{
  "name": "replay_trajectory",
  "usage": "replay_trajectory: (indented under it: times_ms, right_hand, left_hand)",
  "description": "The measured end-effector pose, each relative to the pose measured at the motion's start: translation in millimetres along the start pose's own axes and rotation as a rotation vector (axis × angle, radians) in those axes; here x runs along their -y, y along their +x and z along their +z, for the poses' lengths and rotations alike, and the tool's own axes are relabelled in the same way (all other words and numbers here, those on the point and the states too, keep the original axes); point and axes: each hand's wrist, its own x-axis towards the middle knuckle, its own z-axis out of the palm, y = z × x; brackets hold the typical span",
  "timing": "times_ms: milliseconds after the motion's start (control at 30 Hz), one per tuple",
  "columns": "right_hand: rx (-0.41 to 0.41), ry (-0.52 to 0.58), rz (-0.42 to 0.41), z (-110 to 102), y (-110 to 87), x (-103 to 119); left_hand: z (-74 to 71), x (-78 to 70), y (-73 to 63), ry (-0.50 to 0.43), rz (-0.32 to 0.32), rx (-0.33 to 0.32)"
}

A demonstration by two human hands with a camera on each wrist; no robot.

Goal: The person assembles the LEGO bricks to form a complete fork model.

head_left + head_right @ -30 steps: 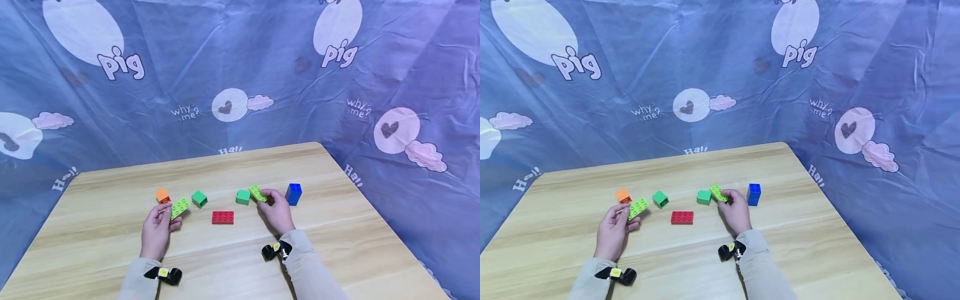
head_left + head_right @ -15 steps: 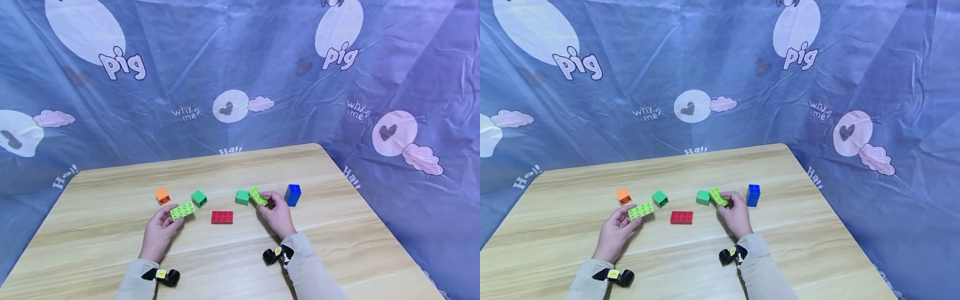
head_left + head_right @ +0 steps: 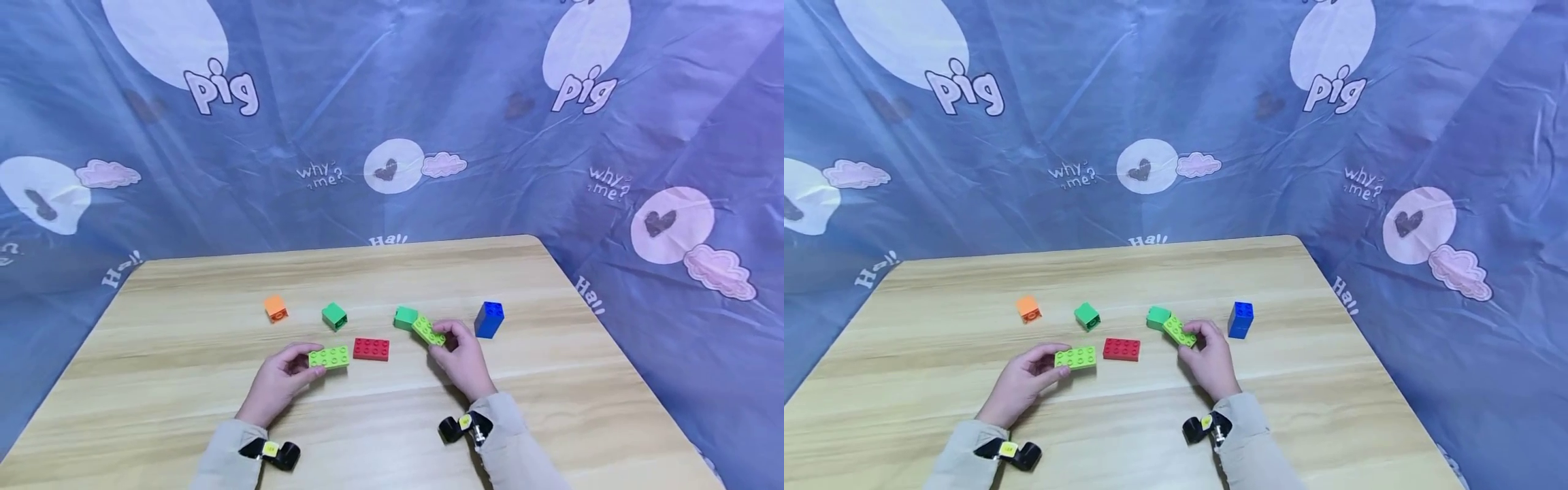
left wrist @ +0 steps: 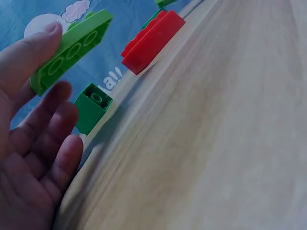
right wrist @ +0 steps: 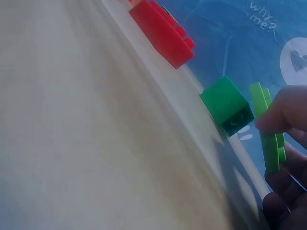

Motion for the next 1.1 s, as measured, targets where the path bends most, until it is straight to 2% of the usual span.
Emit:
replay_trajectory:
  times_ms: [167, 333, 467, 567, 667, 833, 967, 1100]
  right_hand:
    - [0.048, -0.025, 0.028, -3, -17.4, 2]
    - [0.133, -0.03, 0.032, -5, -31.1, 4]
    - [0.214, -0.134, -0.015, -2, -32.4, 4]
    - [0.243, -0.234, -0.069, 2, -29.8, 5]
    - [0.264, -0.277, -0.106, 5, -29.4, 6]
    - [0.314, -0.296, -0.126, 8, -32.0, 10]
    - [0.372, -0.295, -0.177, 12, -32.9, 15]
    - [0.407, -0.291, -0.186, 15, -34.8, 17]
  left_hand:
    - [2.8, 2.8, -0.1, 0.036, 0.047, 0.019]
    - [11.1, 2.7, -3.0, 0.1, 0.07, 0.103]
    - [15.7, 3.4, -4.1, 0.142, 0.1, 0.148]
    - [17.3, 5.1, -3.4, 0.19, 0.146, 0.146]
    - [19.1, 5.9, -3.4, 0.271, 0.165, 0.14]
    - [24.6, 5.0, -3.4, 0.394, 0.177, 0.144]
    - [27.9, 1.4, -1.9, 0.454, 0.204, 0.125]
    - [32.0, -2.4, -0.3, 0.516, 0.209, 0.151]
